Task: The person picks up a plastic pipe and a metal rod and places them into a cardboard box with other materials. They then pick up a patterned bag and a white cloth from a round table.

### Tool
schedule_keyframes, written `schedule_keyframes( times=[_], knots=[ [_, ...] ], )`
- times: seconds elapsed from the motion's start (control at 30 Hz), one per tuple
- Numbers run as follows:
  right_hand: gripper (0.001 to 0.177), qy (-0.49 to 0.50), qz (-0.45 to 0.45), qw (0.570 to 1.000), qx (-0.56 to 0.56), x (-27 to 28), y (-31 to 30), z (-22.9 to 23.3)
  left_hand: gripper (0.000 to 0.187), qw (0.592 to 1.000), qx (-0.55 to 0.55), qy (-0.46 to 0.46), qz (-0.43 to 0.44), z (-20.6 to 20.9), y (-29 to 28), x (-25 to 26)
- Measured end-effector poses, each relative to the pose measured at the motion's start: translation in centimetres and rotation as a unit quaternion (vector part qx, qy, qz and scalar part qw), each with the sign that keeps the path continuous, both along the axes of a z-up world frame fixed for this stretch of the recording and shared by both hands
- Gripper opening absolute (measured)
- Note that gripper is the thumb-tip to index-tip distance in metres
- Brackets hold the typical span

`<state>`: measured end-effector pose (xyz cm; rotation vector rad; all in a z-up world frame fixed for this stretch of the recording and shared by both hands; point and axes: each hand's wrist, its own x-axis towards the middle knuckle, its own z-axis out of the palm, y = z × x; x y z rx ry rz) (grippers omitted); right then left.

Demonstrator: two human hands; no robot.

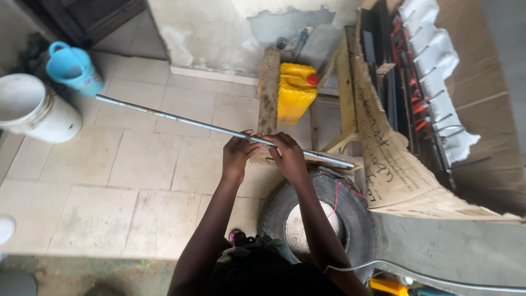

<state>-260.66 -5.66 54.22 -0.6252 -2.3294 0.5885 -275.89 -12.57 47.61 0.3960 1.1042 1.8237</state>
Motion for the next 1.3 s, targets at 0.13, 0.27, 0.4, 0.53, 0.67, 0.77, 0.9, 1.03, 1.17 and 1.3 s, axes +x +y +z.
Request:
schedule_keyframes(
  times=[0.13,0.27,0.4,0.53,0.67,0.77,0.9,1.03,1.17,1.3],
  knots=[
    [0.034,-0.011,-0.069,0.997,0.026,-0.1,3.4,1.9,0.027,0.999,0.045,0.007,-0.024,0.3,5.5,-0.8],
    [0.030,0.011,-0.144,0.988,0.053,-1.5,7.3,2.5,0.020,0.996,0.044,0.060,-0.046,-0.3,12.4,-2.6],
    [0.028,0.018,-0.213,0.977,0.018,-3.2,10.8,2.6,0.020,0.990,0.036,0.081,-0.108,1.5,18.8,-4.6],
    [0.029,0.037,-0.273,0.961,0.009,-5.1,14.4,4.8,0.016,0.969,0.063,0.097,-0.217,5.7,24.2,-6.8],
    [0.026,0.053,-0.353,0.934,-0.029,-5.5,16.9,6.6,0.018,0.944,0.090,0.061,-0.313,7.0,29.7,-7.4],
    [0.025,0.042,-0.412,0.908,-0.066,-4.9,17.3,7.8,0.015,0.935,0.101,0.052,-0.337,4.4,33.1,-5.5],
    [0.023,0.003,-0.473,0.880,-0.047,-3.3,19.0,8.3,0.016,0.914,0.112,0.084,-0.380,4.1,36.7,-2.8],
    [0.016,-0.010,-0.512,0.859,-0.006,1.1,22.3,5.4,0.029,0.878,0.138,0.084,-0.451,7.1,39.4,-1.9],
    [0.015,-0.018,-0.560,0.828,0.003,3.3,25.7,7.5,0.035,0.839,0.183,0.140,-0.493,5.6,43.8,-0.6],
    [0.021,-0.020,-0.570,0.821,0.014,6.6,31.7,7.9,0.030,0.813,0.169,0.321,-0.456,6.5,48.4,0.6]
  ],
)
